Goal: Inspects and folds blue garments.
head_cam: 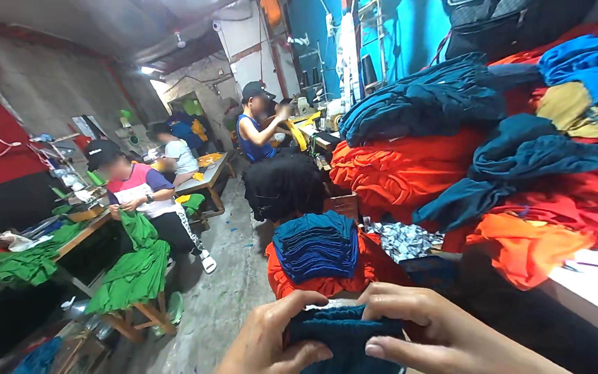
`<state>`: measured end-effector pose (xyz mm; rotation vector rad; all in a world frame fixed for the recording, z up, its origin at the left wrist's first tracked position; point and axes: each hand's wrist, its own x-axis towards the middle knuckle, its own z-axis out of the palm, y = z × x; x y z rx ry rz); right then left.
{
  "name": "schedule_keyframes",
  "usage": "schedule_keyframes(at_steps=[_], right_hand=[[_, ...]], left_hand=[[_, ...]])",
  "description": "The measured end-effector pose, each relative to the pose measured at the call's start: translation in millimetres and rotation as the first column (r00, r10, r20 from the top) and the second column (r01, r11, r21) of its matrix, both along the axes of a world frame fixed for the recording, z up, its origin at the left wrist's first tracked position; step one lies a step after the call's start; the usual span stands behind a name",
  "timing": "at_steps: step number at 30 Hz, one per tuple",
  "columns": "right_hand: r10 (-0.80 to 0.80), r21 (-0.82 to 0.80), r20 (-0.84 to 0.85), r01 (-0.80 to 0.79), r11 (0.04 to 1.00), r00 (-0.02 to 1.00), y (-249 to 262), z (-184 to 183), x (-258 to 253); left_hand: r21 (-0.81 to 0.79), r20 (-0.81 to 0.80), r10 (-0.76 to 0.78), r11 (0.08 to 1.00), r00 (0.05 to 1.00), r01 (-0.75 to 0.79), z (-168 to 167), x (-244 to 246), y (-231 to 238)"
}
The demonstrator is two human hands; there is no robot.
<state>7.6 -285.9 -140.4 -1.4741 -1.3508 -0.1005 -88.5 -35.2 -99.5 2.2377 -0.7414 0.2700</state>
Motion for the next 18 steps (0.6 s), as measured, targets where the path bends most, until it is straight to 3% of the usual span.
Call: schedule_keyframes(at_steps=[3, 11, 18], right_hand=[[-0.028, 0.016, -0.069, 0.029, 0.999, 0.997, -1, 1, 1], [-0.099, 0.032, 0.124, 0.096, 0.995, 0.987, 2, -4, -1], [-0.043, 0.053, 0.017, 0.042, 0.998, 0.999, 3, -11, 0]], left_hand=[[-0.077, 0.016, 0.073, 0.994, 0.997, -0.072, -2, -4, 0], [-0.128, 0.086, 0.124, 0.985, 0.989, -0.112, -10, -8, -5], [-0.162, 0.056, 0.120, 0.981, 0.991, -0.110, -16, -9, -2]])
